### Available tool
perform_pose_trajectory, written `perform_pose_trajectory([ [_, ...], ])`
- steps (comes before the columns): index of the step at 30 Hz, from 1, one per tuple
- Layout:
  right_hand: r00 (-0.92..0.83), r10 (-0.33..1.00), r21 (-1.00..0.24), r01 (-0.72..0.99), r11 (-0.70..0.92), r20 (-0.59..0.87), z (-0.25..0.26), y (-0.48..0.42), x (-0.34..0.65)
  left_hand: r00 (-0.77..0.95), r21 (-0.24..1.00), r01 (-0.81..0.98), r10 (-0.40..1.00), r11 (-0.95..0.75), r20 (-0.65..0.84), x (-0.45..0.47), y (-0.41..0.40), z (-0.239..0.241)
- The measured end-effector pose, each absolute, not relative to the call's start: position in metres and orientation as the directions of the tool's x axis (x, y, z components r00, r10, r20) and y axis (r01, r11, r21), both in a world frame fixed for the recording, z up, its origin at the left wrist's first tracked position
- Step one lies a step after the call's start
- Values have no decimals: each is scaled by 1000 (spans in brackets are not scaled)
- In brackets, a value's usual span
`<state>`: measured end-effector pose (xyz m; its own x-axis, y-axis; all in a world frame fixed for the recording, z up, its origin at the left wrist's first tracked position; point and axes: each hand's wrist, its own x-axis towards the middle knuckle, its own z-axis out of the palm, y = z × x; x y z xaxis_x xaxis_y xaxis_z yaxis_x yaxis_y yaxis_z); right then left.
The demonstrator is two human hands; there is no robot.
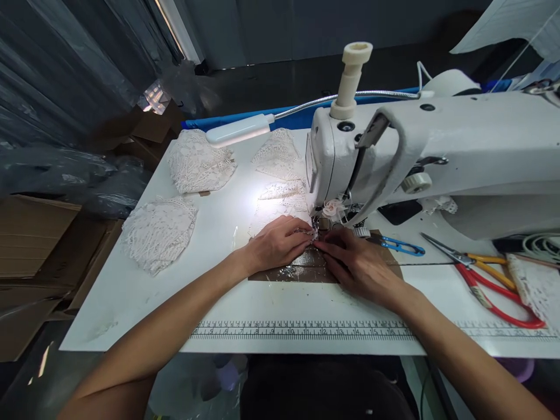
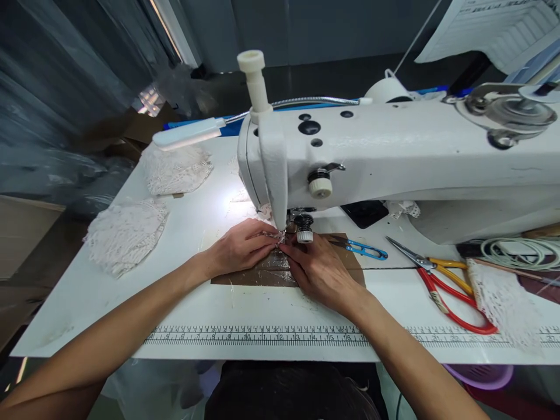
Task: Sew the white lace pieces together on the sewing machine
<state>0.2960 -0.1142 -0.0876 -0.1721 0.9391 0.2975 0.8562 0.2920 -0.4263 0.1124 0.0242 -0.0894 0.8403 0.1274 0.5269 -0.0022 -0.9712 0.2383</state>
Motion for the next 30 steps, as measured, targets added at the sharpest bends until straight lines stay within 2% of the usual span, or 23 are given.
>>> perform_pose_trajectory([
  [5,-163,942,-431,857,282,293,-86,-114,295,832,222,31,148,-975,534,113,23,-87],
  [12,-159,945,-379,887,264,286,-81,-115,295,878,211,26,123,-977,462,113,25,-90],
  [18,-151,972,-472,854,219,178,-73,-104,308,910,194,39,115,-980,397,112,24,-86],
  [27,-178,953,-379,887,262,243,-90,-106,306,890,159,8,80,-987,449,108,25,-88],
  [30,-195,943,-366,885,288,270,-91,-107,306,886,92,-24,21,-995,464,107,28,-86],
])
